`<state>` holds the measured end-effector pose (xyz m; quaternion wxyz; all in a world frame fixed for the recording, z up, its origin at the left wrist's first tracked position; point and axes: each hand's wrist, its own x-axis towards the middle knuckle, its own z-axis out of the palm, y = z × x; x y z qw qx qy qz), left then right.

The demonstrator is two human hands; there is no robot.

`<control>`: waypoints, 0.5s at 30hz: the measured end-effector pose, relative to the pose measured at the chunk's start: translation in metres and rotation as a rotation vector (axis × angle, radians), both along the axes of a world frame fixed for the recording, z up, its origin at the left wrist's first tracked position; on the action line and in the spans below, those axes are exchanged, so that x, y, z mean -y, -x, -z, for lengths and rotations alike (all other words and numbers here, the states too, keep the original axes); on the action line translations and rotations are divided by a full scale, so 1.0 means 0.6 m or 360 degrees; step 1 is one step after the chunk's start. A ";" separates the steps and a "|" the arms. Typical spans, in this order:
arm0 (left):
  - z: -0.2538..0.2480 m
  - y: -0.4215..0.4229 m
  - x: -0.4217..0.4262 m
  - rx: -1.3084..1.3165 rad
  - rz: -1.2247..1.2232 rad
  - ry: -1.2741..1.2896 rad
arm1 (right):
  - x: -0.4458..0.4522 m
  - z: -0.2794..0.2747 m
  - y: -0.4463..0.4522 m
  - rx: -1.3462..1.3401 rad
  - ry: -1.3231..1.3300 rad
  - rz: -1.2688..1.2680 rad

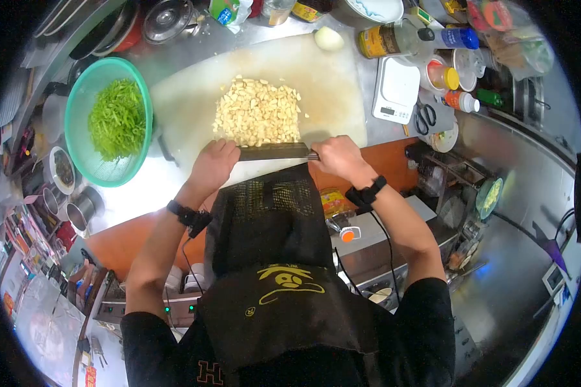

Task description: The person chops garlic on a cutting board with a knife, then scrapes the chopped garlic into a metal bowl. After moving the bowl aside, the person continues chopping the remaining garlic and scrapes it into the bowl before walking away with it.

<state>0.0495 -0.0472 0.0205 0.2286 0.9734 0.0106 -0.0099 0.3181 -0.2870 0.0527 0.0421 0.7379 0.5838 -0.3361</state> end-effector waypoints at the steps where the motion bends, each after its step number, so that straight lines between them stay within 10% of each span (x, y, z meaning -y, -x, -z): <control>1: 0.013 -0.005 -0.002 0.0037 -0.0008 -0.0002 | -0.003 0.015 -0.005 0.0031 0.0012 -0.0032; 15: 0.026 -0.011 -0.016 0.0111 -0.0017 0.0007 | -0.015 0.034 -0.014 0.0065 -0.0061 -0.0066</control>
